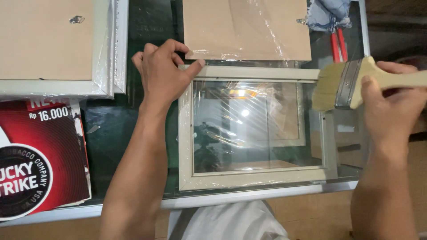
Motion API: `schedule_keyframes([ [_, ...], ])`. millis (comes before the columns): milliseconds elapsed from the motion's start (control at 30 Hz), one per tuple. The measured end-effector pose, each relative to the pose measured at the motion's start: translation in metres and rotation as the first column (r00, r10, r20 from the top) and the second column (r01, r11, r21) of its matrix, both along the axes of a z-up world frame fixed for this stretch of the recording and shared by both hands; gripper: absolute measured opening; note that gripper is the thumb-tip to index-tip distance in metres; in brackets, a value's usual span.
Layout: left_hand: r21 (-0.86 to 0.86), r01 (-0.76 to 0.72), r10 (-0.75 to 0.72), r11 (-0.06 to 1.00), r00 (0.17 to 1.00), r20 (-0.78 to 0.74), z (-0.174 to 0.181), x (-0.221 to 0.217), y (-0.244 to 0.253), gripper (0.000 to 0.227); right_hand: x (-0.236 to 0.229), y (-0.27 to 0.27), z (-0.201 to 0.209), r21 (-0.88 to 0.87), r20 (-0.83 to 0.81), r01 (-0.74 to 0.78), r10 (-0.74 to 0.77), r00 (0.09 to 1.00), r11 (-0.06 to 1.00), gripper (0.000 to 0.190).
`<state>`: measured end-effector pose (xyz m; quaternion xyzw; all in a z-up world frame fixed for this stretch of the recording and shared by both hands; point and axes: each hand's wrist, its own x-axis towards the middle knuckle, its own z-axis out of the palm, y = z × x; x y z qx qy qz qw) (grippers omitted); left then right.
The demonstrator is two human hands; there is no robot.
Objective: Cleaning or preparing a series of picture frames using a brush.
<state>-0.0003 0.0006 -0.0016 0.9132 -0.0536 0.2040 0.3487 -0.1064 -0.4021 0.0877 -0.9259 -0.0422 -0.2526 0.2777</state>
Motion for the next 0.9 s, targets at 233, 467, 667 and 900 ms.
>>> schedule_keyframes([
  [233,0.050,0.203,-0.202,0.978,0.979,-0.028,0.005,-0.008,0.006,0.041,0.015,0.017,-0.020,-0.032,0.179,-0.061,0.066,0.982,0.998,0.038],
  [467,0.097,0.105,-0.098,0.990,0.992,-0.075,0.007,-0.007,-0.004,0.046,0.029,0.012,-0.017,-0.027,0.176,-0.106,0.109,0.978,0.994,0.036],
  [667,0.139,0.049,-0.042,0.989,0.998,-0.051,0.003,-0.004,-0.008,0.049,0.028,0.017,-0.017,0.010,0.173,-0.105,0.102,0.980,0.994,0.035],
  [900,0.160,0.104,-0.108,0.982,0.994,0.020,-0.008,-0.002,-0.004,0.049,0.022,0.020,-0.006,-0.019,0.098,-0.147,0.148,0.984,0.989,0.034],
])
